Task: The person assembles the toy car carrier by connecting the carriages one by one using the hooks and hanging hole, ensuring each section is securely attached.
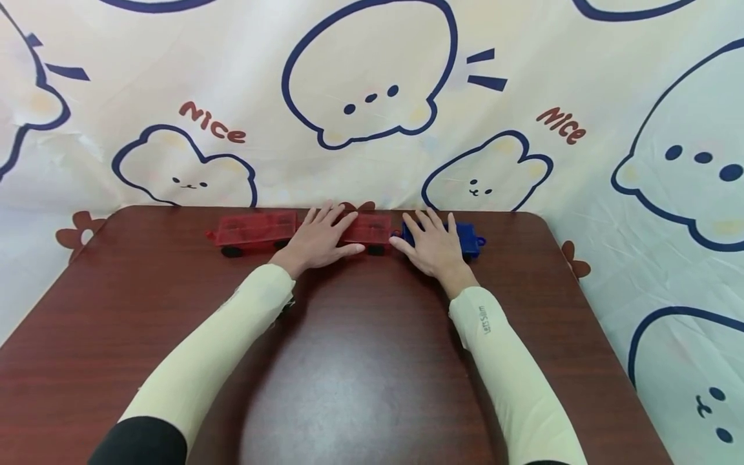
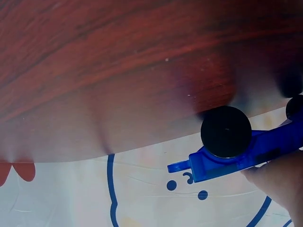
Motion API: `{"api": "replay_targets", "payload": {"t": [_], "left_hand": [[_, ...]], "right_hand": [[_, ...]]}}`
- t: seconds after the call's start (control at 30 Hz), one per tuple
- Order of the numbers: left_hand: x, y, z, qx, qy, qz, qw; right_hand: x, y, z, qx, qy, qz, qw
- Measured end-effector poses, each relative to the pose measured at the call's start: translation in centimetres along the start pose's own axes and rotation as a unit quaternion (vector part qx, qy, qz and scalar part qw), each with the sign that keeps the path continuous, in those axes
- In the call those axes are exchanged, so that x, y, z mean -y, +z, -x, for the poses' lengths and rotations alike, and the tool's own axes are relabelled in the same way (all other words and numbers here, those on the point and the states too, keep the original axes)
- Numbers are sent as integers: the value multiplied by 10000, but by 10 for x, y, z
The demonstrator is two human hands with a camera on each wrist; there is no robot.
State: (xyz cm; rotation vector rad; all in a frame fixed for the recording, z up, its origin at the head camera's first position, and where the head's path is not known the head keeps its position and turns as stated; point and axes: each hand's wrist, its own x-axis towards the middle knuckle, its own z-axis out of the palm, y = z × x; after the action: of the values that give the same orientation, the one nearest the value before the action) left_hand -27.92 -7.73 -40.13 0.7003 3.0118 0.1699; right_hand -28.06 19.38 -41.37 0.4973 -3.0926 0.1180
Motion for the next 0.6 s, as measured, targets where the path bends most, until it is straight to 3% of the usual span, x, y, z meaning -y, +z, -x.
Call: {"api": "replay_targets", "payload": {"t": [0.6], "left_hand": [[-9,7,-16,217,130,-236,9994]], "right_hand": [[-3,-4,-1,259,31,-129,9996]]}}
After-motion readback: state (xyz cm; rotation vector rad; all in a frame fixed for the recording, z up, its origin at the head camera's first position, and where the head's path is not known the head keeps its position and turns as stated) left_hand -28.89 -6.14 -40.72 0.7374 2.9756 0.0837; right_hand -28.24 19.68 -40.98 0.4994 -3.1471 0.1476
